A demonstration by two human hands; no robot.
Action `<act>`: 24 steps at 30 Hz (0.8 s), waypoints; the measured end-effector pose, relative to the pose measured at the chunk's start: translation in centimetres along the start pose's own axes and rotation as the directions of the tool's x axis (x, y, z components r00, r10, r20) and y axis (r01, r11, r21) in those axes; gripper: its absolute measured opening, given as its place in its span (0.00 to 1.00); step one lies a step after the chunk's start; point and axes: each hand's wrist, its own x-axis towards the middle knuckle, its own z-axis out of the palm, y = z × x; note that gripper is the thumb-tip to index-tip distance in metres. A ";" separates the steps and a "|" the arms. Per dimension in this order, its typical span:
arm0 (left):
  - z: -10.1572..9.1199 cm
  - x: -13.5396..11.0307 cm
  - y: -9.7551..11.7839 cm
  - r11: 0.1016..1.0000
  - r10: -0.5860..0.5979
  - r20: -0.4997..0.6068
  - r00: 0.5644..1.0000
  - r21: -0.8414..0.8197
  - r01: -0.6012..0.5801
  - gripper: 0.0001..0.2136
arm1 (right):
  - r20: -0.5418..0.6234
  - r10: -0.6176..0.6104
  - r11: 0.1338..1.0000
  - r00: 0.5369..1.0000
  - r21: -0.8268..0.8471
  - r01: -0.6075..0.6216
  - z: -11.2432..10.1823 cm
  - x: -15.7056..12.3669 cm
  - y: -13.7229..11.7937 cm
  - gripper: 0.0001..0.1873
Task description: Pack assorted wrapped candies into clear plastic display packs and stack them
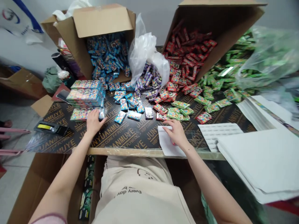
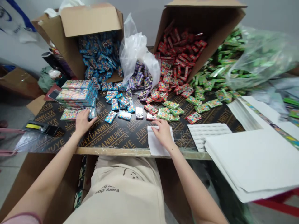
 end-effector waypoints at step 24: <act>-0.5 -3.5 5.9 0.974 0.032 -0.154 0.987 -0.215 -0.065 0.28 | -0.125 0.649 0.552 0.750 -0.601 -0.578 -7.8 -5.0 11.9 0.33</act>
